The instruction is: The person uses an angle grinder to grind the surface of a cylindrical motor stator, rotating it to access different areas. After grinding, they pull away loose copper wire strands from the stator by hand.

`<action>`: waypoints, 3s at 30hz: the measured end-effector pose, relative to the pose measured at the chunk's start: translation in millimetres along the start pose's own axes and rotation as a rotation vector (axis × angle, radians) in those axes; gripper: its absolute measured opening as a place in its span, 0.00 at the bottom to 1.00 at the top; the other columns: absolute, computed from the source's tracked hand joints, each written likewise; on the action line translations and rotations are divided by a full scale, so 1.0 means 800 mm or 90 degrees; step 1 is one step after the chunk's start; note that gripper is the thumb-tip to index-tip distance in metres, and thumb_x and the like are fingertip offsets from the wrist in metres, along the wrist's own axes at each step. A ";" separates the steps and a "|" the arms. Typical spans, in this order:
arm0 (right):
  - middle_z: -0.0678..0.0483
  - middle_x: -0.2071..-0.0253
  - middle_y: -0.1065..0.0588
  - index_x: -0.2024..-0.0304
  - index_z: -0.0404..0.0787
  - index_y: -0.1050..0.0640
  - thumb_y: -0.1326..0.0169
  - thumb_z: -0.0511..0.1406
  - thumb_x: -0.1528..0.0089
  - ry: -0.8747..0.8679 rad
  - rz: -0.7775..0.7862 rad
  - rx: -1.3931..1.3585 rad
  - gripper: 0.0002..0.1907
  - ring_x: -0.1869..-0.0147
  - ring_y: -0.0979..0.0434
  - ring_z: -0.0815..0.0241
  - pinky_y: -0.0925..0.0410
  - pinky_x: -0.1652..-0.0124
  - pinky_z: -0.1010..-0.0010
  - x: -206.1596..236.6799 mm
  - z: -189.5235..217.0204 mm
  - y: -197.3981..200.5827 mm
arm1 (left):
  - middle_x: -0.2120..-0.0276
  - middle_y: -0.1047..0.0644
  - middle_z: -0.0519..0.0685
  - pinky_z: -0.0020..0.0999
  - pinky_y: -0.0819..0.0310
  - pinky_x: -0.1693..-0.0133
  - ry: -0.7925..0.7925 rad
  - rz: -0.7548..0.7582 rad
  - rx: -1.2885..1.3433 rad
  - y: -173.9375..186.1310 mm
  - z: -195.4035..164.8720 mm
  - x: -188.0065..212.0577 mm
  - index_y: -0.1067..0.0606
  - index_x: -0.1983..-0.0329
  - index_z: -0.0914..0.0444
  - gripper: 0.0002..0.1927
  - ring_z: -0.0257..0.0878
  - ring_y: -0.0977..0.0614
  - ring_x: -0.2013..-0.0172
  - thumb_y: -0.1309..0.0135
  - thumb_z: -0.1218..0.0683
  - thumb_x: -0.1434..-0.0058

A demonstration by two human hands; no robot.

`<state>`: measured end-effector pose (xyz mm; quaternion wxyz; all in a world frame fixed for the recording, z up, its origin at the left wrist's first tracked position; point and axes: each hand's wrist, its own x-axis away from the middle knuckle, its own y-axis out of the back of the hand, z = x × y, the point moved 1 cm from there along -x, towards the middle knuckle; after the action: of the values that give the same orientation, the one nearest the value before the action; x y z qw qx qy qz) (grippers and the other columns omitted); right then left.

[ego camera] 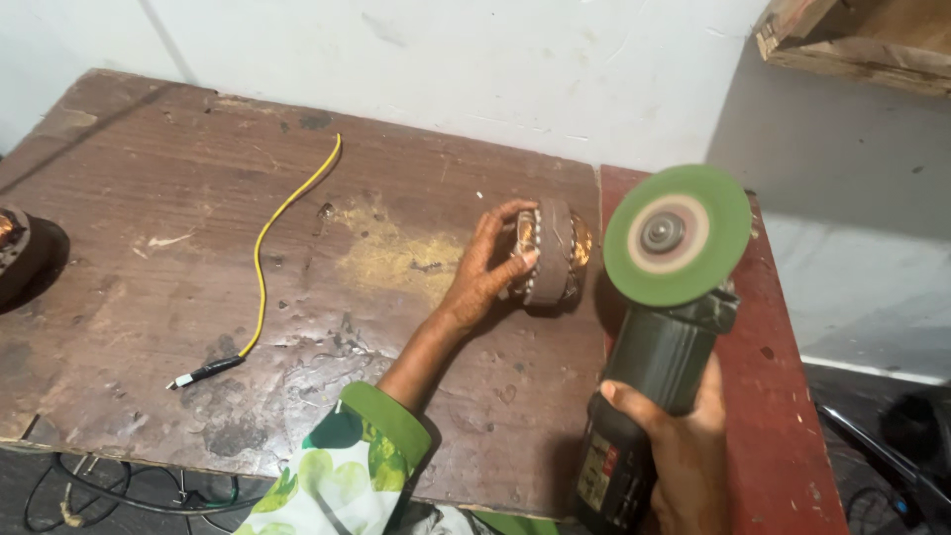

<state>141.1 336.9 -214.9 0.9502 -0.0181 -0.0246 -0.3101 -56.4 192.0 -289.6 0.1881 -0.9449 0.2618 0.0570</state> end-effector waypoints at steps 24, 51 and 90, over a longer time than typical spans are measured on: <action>0.50 0.58 0.25 0.36 0.42 0.37 0.34 0.25 0.58 0.071 0.088 0.052 0.47 0.65 0.22 0.57 0.25 0.71 0.66 -0.110 0.016 -0.082 | 0.45 0.30 0.59 0.63 0.21 0.48 -0.112 -0.256 0.015 0.029 -0.065 -0.053 0.27 0.45 0.67 0.25 0.56 0.26 0.43 0.44 0.45 0.36; 0.49 0.53 0.26 0.31 0.43 0.42 0.35 0.24 0.56 0.156 0.123 0.050 0.52 0.60 0.19 0.59 0.21 0.65 0.68 -0.137 0.005 -0.057 | 0.64 0.17 0.59 0.42 0.13 0.63 -0.133 -0.294 0.068 0.007 -0.020 -0.055 0.19 0.60 0.71 0.13 0.45 0.14 0.64 0.35 0.57 0.44; 0.47 0.55 0.24 0.30 0.43 0.43 0.34 0.25 0.56 0.084 0.085 0.136 0.53 0.64 0.18 0.55 0.21 0.70 0.65 -0.161 -0.001 -0.025 | 0.66 0.17 0.57 0.36 0.13 0.67 -0.117 -0.315 0.006 -0.029 0.010 -0.071 0.18 0.61 0.69 0.12 0.40 0.14 0.67 0.34 0.57 0.44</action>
<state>25.6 396.3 -223.1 0.9649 0.1017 0.0062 -0.2422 -92.6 240.4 -277.6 0.2238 -0.9701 0.0049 0.0938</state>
